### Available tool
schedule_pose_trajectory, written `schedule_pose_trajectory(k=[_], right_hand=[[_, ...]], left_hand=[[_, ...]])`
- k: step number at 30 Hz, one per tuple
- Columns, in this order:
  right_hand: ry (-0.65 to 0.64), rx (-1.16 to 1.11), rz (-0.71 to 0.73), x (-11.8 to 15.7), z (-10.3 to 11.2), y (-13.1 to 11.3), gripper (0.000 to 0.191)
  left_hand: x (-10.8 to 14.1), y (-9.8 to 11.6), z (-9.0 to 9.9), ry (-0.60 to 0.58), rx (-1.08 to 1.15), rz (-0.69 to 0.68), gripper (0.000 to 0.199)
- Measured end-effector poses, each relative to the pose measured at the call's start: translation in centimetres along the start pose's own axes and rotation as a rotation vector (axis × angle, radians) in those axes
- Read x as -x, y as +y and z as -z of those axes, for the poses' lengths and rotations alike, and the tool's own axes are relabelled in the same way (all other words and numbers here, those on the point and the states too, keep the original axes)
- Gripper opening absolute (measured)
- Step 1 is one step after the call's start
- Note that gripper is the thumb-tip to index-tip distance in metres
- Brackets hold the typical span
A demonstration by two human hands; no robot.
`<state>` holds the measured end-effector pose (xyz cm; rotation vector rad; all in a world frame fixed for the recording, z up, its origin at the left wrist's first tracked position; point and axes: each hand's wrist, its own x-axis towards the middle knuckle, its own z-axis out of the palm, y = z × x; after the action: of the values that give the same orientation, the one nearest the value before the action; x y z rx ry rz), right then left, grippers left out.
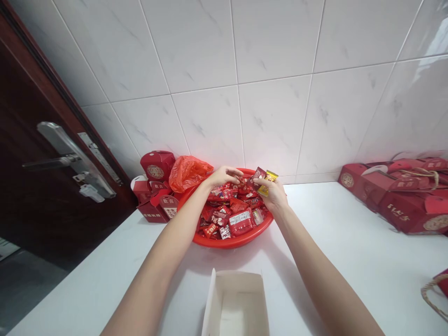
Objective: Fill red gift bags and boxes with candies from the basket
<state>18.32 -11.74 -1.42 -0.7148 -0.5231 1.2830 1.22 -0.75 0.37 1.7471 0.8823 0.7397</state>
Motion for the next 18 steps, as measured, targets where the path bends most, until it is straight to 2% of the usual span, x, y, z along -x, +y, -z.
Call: schedule_pose_trajectory(k=[3,6,11,18], right_hand=[[-0.015,0.022,-0.02,0.0,-0.1,0.1,0.021],[-0.029,0.039,-0.061,0.0,-0.2,0.1,0.019],[-0.003,0.045,-0.092,-0.1,-0.2,0.3,0.022],[-0.069,0.052,-0.013,-0.4,0.1,0.7,0.024]], left_hand=[[0.1,0.0,0.0,0.069,0.072,-0.031,0.028],[0.1,0.2,-0.2,0.101,0.164,-0.077,0.031],[0.3,0.7,-0.6,0.09,0.294,-0.159,0.036],[0.3,1.1,-1.0,0.041,0.357,-0.141,0.04]])
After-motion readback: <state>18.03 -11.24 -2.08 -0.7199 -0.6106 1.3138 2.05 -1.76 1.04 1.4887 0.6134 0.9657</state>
